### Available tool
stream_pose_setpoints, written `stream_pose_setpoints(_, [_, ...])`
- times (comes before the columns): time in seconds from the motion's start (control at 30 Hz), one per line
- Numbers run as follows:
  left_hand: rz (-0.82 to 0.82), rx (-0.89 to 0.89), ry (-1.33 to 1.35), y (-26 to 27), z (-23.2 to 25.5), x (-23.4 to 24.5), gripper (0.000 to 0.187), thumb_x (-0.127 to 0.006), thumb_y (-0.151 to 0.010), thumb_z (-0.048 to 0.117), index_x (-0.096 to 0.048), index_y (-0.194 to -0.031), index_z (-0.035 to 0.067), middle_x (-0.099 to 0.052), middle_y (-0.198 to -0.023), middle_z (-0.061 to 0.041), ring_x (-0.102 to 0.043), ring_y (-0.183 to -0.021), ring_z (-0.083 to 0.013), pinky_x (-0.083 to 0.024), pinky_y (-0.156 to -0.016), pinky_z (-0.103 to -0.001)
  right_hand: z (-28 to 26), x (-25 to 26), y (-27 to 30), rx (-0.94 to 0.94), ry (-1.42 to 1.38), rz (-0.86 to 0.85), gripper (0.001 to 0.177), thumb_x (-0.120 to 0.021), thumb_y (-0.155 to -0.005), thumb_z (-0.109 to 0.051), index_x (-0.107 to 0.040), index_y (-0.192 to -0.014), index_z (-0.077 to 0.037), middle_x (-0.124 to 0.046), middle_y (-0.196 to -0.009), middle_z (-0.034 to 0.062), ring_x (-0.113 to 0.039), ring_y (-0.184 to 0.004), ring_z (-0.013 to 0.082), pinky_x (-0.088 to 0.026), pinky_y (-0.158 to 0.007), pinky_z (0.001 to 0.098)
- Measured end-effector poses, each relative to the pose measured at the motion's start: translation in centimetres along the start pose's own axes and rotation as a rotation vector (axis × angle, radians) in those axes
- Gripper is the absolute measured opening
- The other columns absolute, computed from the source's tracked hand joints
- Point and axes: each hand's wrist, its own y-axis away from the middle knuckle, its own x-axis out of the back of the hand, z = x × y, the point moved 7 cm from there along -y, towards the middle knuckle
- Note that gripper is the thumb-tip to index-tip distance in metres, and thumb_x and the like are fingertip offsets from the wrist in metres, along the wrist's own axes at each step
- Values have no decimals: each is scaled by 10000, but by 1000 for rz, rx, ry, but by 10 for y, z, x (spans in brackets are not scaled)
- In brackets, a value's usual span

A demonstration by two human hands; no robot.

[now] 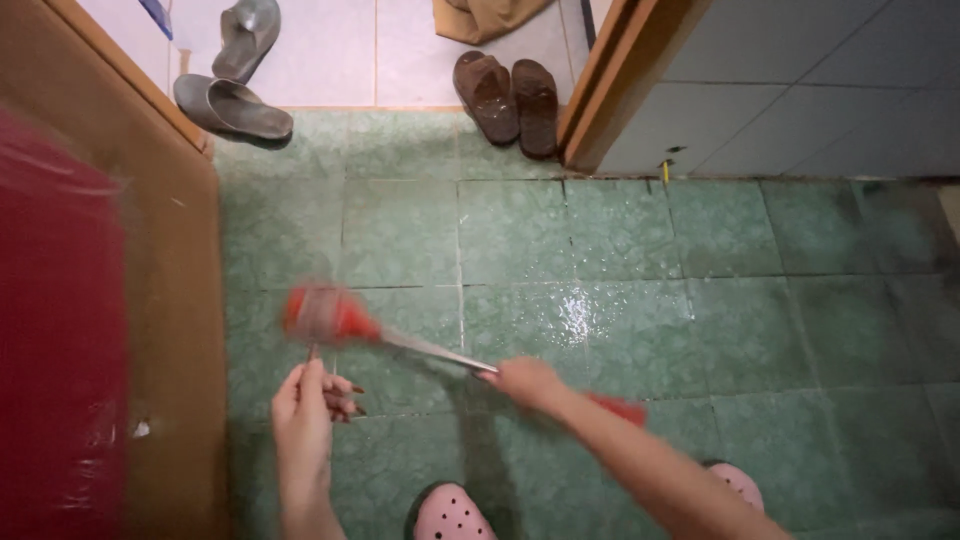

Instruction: The person mops a green tiled floor using a red mop with a long handle. They move the mop back and forth across the floor, focusing on a small area near the doorway where slippers and a towel are visible.

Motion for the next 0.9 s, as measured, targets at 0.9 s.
stream_pose_setpoints(0.9, [-73,60,-132,-15,-42,-31,210,-453,-968,209,-544,-832,79,-638,-680,-83,-533,-457,-178,-364,-395,-285,-22,-5,-9,-107,-413,-46,692,-412,-937,-654,-628,-854,-2,-639,-819,187,-560,-661,340,-424,-613,451])
